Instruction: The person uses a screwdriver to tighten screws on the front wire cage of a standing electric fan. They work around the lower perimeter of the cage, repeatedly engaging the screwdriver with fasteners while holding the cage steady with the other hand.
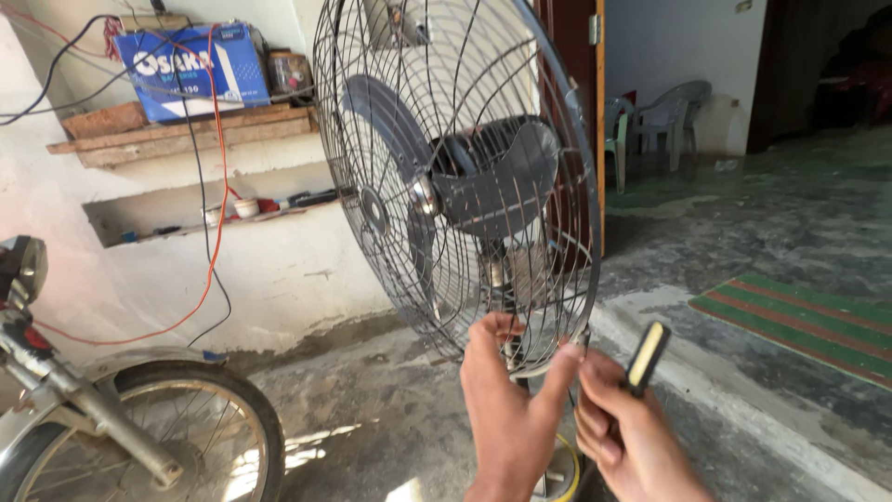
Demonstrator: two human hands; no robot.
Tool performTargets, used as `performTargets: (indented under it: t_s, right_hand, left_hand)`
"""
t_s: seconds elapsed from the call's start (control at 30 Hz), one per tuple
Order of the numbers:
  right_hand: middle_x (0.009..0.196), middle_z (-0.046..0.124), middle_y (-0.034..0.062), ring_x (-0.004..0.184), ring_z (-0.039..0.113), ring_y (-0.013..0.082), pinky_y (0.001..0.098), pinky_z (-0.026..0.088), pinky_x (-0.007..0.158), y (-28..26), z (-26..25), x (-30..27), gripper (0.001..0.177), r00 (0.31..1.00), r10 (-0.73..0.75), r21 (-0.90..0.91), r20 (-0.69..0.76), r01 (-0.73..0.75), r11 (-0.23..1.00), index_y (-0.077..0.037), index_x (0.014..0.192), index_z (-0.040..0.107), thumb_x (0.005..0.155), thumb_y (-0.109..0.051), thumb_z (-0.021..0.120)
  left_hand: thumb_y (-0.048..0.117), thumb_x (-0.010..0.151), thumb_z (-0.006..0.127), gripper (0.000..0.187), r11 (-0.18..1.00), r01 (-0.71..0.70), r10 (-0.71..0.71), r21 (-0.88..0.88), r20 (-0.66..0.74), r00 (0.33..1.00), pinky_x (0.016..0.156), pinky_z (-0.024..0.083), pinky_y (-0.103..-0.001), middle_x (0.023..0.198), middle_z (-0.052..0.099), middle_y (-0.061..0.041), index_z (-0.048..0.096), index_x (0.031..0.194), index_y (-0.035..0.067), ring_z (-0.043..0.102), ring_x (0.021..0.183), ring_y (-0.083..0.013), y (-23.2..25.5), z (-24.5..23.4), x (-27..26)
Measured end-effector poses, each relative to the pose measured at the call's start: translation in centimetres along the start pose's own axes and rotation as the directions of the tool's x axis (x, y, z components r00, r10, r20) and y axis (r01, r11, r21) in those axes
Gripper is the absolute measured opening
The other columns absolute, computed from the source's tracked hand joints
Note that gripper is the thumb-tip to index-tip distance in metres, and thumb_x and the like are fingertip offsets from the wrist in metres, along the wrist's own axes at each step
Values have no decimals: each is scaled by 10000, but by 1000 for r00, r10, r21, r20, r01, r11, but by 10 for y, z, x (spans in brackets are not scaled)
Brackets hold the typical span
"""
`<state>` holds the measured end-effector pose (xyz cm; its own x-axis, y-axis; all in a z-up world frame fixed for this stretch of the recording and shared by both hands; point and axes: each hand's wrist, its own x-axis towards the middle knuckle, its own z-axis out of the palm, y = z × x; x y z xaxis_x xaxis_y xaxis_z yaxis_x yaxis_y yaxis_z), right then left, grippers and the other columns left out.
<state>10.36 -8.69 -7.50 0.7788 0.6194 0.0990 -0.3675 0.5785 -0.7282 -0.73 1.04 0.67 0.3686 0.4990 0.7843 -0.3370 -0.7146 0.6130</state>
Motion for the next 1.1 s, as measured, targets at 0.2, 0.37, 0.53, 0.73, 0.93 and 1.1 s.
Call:
performTargets:
  t_s: [0.2,0.37,0.53,0.73,0.93,1.1]
  right_hand:
    - [522,428,21,327,361,126,298,260,321,75,-4,-6,369,954,-127,-197,-273,73,978,-77,1204,660,913,-291,584]
    - [549,472,62,345,409,172,341,306,331,77,-6,-14,405,908,-202,-212,-366,130,969,-88,1225,634,930,-354,555]
    - [577,517,103,363,456,218,384,351,341,33,-6,-30,445,886,-217,-62,-409,210,976,-98,1247,608,947,-417,526]
    - [567,459,40,333,382,124,298,291,297,58,15,-41,392,853,-395,30,-341,430,902,-58,1244,619,1023,-374,552]
    - [604,461,54,364,394,132,317,304,279,78,25,-40,228,744,-573,-63,-344,591,805,-37,1225,623,1061,-172,539]
    - [577,474,8,353,425,131,327,370,289,88,16,-20,143,687,-541,103,-484,659,745,-254,1148,550,1079,-315,441]
  left_hand:
    - [220,818,795,402,999,9,-8,-38,37,999,944,481,-416,1031,701,-127,583,1100,28,665,1043,-283,-5,-4,7]
    - [195,834,790,363,997,20,-15,-71,73,997,942,483,-406,1025,707,-122,581,1087,37,672,1045,-275,-5,-8,8]
    - [168,846,780,342,998,14,-10,-53,64,998,882,505,-402,985,714,-133,588,1093,31,690,975,-283,-6,-11,8]
    - [142,866,771,331,998,-38,42,-43,96,995,840,521,-403,998,723,-137,573,1102,21,704,956,-298,-9,-18,7]
    - [133,863,763,296,1000,24,-26,16,143,989,765,532,-404,969,728,-121,562,1068,61,717,916,-297,-13,-22,10]
    - [125,858,761,273,999,-34,29,23,162,986,716,539,-405,943,739,-98,567,1045,84,723,875,-299,-16,-29,16]
